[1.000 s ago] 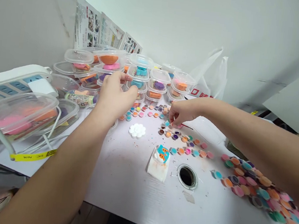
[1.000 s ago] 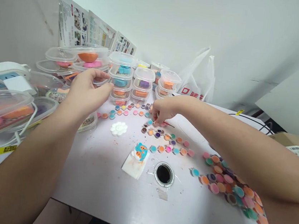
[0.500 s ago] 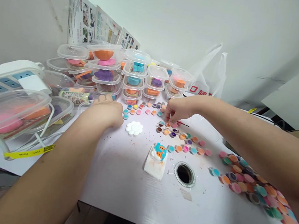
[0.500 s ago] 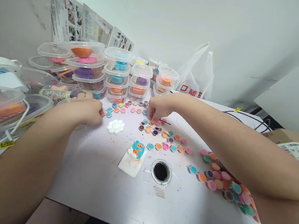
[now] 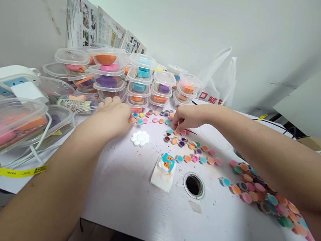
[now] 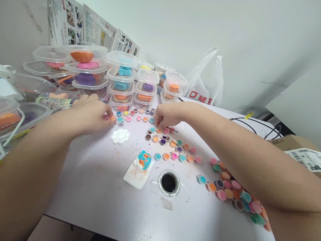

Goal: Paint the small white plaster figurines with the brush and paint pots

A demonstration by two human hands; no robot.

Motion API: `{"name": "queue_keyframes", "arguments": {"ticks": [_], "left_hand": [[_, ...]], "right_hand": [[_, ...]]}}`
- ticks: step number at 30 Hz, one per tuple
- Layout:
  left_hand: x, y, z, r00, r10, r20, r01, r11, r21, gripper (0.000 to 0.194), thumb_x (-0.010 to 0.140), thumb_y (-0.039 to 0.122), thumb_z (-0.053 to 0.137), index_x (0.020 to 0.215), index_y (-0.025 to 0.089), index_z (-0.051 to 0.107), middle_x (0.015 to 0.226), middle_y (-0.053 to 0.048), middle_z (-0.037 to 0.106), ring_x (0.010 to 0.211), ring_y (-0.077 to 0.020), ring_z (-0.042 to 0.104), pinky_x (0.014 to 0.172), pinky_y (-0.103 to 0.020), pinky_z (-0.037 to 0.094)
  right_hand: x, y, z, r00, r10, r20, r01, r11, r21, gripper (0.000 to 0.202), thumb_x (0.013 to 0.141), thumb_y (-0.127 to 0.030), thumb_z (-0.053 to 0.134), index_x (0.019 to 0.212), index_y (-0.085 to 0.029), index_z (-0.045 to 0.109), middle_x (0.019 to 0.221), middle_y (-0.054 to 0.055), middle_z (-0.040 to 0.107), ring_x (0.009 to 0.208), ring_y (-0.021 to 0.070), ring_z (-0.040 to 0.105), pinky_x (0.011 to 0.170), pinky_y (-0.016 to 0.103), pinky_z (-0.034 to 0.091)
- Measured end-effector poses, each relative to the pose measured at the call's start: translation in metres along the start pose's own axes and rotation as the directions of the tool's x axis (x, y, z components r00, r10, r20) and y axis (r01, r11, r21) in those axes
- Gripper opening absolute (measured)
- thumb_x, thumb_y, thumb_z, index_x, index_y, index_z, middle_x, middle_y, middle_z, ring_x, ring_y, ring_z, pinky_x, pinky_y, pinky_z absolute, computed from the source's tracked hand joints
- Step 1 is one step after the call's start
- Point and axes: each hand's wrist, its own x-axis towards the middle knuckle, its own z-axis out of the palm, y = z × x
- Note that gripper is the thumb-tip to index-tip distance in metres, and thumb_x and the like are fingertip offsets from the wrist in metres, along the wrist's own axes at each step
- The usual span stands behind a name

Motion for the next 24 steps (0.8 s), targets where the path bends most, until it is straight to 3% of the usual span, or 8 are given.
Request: {"name": "queue_keyframes", "arguments": {"ticks": [3, 7, 10, 13, 16, 20, 24], "left_hand": [[-0.004, 0.001, -0.004, 0.973, 0.19, -0.134, -0.209, 0.966, -0.151, 0.033, 0.089, 0.046, 0.058, 0.102, 0.022, 0.077, 0.12, -0.015, 0.063, 0.12, -0.0377, 0.056, 0.1, -0.046, 0.047], [-0.009, 0.003, -0.01, 0.89, 0.401, -0.216, -0.455, 0.766, -0.454, 0.034, 0.087, 0.051, 0.057, 0.083, 0.023, 0.076, 0.087, -0.006, 0.07, 0.088, -0.0261, 0.065, 0.076, -0.035, 0.05], [-0.012, 0.003, -0.014, 0.87, 0.459, -0.178, -0.458, 0.622, -0.635, 0.037, 0.088, 0.055, 0.057, 0.079, 0.023, 0.074, 0.073, -0.002, 0.067, 0.069, -0.0192, 0.06, 0.059, -0.03, 0.044], [-0.016, 0.004, -0.017, 0.857, 0.506, -0.099, -0.398, 0.527, -0.751, 0.04, 0.09, 0.057, 0.057, 0.077, 0.022, 0.073, 0.068, -0.001, 0.063, 0.06, -0.0149, 0.054, 0.055, -0.028, 0.04], [-0.02, 0.007, -0.02, 0.826, 0.562, -0.047, -0.357, 0.456, -0.815, 0.036, 0.088, 0.053, 0.062, 0.073, 0.022, 0.071, 0.07, 0.0, 0.066, 0.064, -0.0139, 0.058, 0.059, -0.027, 0.045], [-0.021, 0.009, -0.019, 0.771, 0.637, -0.002, -0.366, 0.441, -0.82, 0.027, 0.086, 0.048, 0.066, 0.082, 0.022, 0.075, 0.079, -0.002, 0.073, 0.073, -0.0161, 0.066, 0.064, -0.026, 0.05], [-0.02, 0.011, -0.016, 0.75, 0.661, -0.02, -0.417, 0.449, -0.791, 0.025, 0.085, 0.047, 0.067, 0.089, 0.024, 0.077, 0.077, -0.001, 0.073, 0.071, -0.0168, 0.066, 0.061, -0.026, 0.049]], "right_hand": [[-0.006, -0.001, -0.001, 0.994, -0.028, -0.108, 0.026, 1.0, -0.013, 0.019, 0.087, -0.03, 0.066, 0.098, -0.022, 0.078, 0.085, 0.004, 0.074, 0.073, 0.0178, 0.06, 0.064, 0.031, 0.039], [-0.022, -0.001, -0.005, 0.957, -0.089, -0.278, 0.093, 0.996, 0.003, 0.021, 0.088, -0.031, 0.064, 0.1, -0.021, 0.078, 0.085, 0.005, 0.073, 0.068, 0.0155, 0.058, 0.066, 0.031, 0.039], [-0.04, -0.003, -0.005, 0.919, -0.092, -0.385, 0.139, 0.986, 0.097, 0.028, 0.089, -0.039, 0.066, 0.104, -0.019, 0.078, 0.079, 0.004, 0.073, 0.066, 0.015, 0.058, 0.064, 0.031, 0.04], [-0.061, -0.009, 0.002, 0.892, -0.043, -0.45, 0.19, 0.939, 0.285, 0.041, 0.085, -0.048, 0.072, 0.114, -0.019, 0.076, 0.074, 0.002, 0.071, 0.063, 0.0146, 0.057, 0.061, 0.03, 0.041], [-0.08, -0.02, 0.017, 0.92, -0.025, -0.391, 0.242, 0.822, 0.516, 0.046, 0.082, -0.053, 0.075, 0.117, -0.022, 0.075, 0.076, 0.001, 0.072, 0.066, 0.0148, 0.059, 0.059, 0.029, 0.044], [-0.097, -0.033, 0.038, 0.93, -0.029, -0.367, 0.286, 0.687, 0.668, 0.032, 0.085, -0.05, 0.073, 0.101, -0.022, 0.077, 0.07, 0.0, 0.068, 0.058, 0.0118, 0.054, 0.052, 0.028, 0.041], [-0.1, -0.036, 0.048, 0.916, -0.015, -0.4, 0.312, 0.651, 0.692, 0.026, 0.084, -0.048, 0.075, 0.091, -0.023, 0.076, 0.072, -0.001, 0.066, 0.057, 0.0102, 0.051, 0.05, 0.027, 0.038]]}}
